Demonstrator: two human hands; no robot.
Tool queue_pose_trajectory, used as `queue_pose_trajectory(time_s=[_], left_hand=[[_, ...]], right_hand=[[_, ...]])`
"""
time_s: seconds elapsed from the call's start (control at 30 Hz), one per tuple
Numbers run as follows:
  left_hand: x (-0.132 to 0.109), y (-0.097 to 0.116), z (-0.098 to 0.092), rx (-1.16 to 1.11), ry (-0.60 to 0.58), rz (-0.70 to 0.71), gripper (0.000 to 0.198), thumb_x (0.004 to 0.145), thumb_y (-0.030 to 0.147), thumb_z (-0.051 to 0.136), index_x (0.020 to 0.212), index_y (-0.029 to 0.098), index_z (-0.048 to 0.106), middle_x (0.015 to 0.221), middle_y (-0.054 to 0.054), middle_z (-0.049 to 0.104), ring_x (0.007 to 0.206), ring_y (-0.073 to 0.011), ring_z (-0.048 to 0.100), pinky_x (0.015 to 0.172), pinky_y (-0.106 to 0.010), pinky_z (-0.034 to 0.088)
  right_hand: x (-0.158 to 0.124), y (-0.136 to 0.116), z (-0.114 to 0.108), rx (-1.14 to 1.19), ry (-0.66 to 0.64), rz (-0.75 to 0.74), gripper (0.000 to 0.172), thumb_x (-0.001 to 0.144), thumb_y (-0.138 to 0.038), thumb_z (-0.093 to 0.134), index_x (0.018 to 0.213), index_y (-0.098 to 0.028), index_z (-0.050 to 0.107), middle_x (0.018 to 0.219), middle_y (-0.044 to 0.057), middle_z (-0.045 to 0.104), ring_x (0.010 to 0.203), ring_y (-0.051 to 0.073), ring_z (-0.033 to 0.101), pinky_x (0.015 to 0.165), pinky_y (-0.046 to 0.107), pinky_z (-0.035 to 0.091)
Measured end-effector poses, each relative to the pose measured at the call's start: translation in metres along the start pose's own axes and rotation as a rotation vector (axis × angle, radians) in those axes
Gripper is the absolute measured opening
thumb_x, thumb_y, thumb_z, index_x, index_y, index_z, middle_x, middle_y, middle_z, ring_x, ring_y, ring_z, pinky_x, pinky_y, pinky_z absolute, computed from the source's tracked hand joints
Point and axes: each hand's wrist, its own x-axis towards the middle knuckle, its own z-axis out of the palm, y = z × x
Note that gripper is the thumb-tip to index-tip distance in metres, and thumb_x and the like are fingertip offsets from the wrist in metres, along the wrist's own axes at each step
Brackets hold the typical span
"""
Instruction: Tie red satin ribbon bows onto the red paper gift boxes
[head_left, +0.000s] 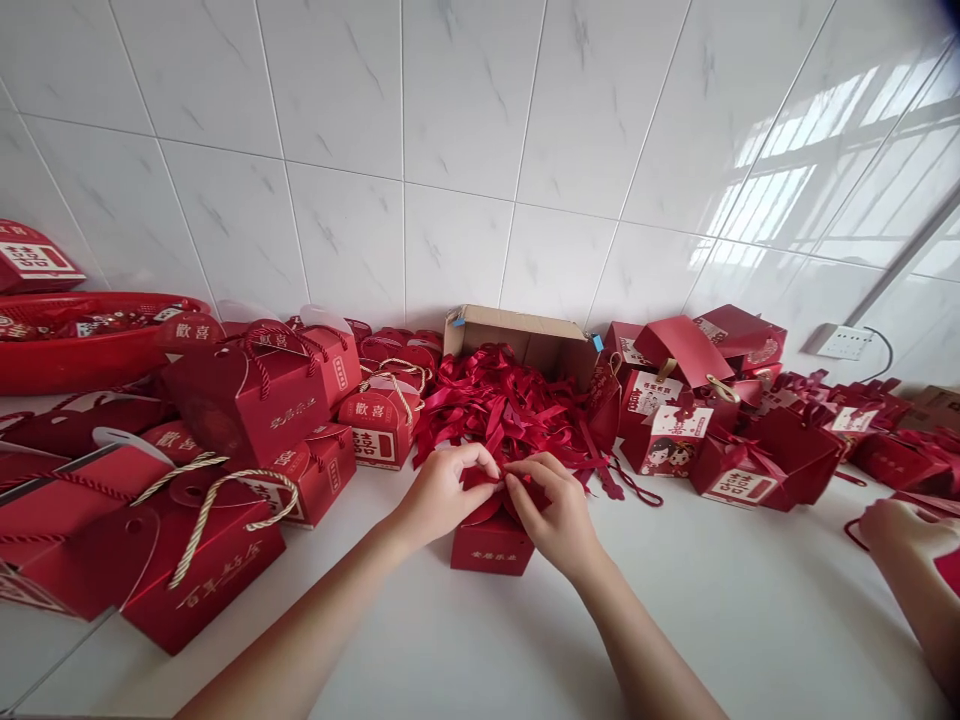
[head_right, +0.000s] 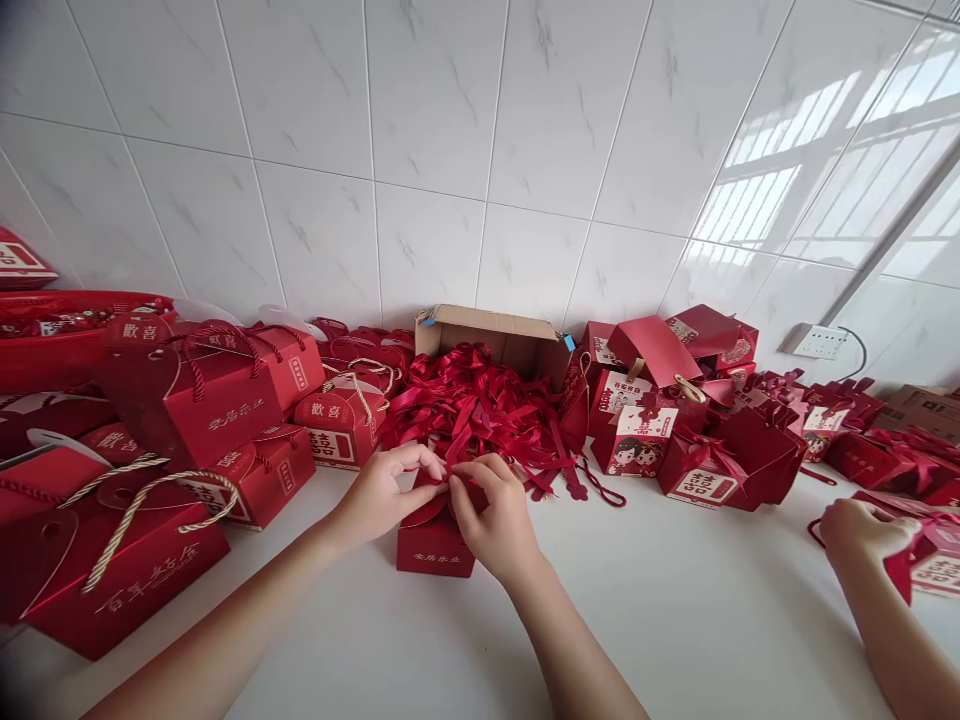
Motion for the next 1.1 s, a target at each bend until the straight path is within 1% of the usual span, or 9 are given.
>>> queue_pose_trajectory(time_s=[0.13,0.23,0.4,0.5,0.6,0.73,0.87,0.93,1.1], left_hand=[[0.0,0.002,-0.002,0.03,-0.011,0.003,0.004,0.077,0.016,0.063,0.074,0.018,0.063,0.082,-0.001,0.07,0.083,-0.0178,0.063,0.084,-0.032,0.047],[-0.001,0.003,-0.003,0.033,-0.015,-0.001,0.004,0.078,0.016,0.063,0.074,0.018,0.064,0.081,-0.001,0.07,0.082,-0.0176,0.063,0.084,-0.032,0.046],[-0.002,0.005,-0.001,-0.024,-0.023,-0.016,0.006,0.082,0.017,0.057,0.079,0.018,0.063,0.082,-0.001,0.069,0.078,-0.0153,0.063,0.072,-0.026,0.049],[0.0,0.004,0.002,-0.072,-0.029,-0.023,0.006,0.082,0.017,0.057,0.079,0.017,0.062,0.082,-0.002,0.068,0.079,-0.0146,0.064,0.073,-0.025,0.049],[0.003,0.002,0.005,-0.109,-0.035,-0.03,0.003,0.082,0.018,0.057,0.081,0.017,0.059,0.084,-0.003,0.067,0.082,-0.0148,0.064,0.075,-0.026,0.05],[0.003,0.001,-0.001,-0.101,-0.016,-0.039,0.012,0.082,0.024,0.059,0.091,0.017,0.056,0.091,-0.004,0.065,0.083,-0.0152,0.061,0.073,-0.027,0.049],[-0.003,0.005,-0.012,-0.008,-0.067,-0.027,0.007,0.078,0.025,0.064,0.079,0.019,0.064,0.079,-0.001,0.064,0.077,-0.0157,0.056,0.07,-0.027,0.044],[-0.005,0.005,-0.015,0.054,-0.098,-0.03,0.007,0.076,0.027,0.066,0.079,0.02,0.068,0.079,-0.001,0.064,0.077,-0.0163,0.056,0.07,-0.028,0.042],[-0.004,-0.002,-0.014,0.09,-0.091,-0.051,0.013,0.08,0.032,0.064,0.081,0.02,0.07,0.081,-0.002,0.064,0.078,-0.0164,0.057,0.073,-0.028,0.045]], right_hand=[[-0.002,0.004,-0.003,-0.044,-0.037,0.097,0.02,0.085,-0.032,0.057,0.089,-0.019,0.071,0.094,0.01,0.061,0.083,0.021,0.058,0.071,0.034,0.048],[-0.003,0.007,-0.003,-0.021,-0.037,0.171,0.021,0.085,-0.034,0.057,0.083,-0.02,0.072,0.104,0.011,0.06,0.099,0.026,0.055,0.082,0.041,0.047],[0.0,0.005,-0.006,0.234,-0.167,0.322,0.025,0.087,-0.04,0.056,0.079,-0.02,0.07,0.133,0.01,0.05,0.122,0.028,0.048,0.099,0.044,0.038],[0.002,0.002,-0.009,0.34,-0.251,0.323,0.029,0.088,-0.042,0.055,0.077,-0.02,0.069,0.143,0.008,0.043,0.129,0.026,0.044,0.106,0.043,0.031],[0.003,0.002,-0.008,0.34,-0.265,0.29,0.03,0.088,-0.044,0.055,0.077,-0.02,0.071,0.141,0.008,0.046,0.132,0.026,0.041,0.11,0.042,0.027],[0.001,0.004,-0.002,0.344,-0.231,0.294,0.03,0.087,-0.046,0.056,0.082,-0.022,0.074,0.135,0.009,0.053,0.126,0.027,0.046,0.107,0.044,0.031],[-0.001,0.004,-0.001,0.346,-0.226,0.31,0.028,0.086,-0.046,0.058,0.087,-0.025,0.076,0.131,0.008,0.055,0.123,0.027,0.05,0.104,0.044,0.036],[-0.001,0.003,-0.002,0.336,-0.232,0.309,0.028,0.086,-0.045,0.058,0.089,-0.025,0.076,0.13,0.008,0.056,0.123,0.027,0.05,0.103,0.043,0.037],[-0.004,-0.006,-0.01,0.244,-0.24,0.307,0.03,0.088,-0.044,0.055,0.092,-0.025,0.077,0.126,0.008,0.061,0.123,0.027,0.05,0.1,0.043,0.039]])
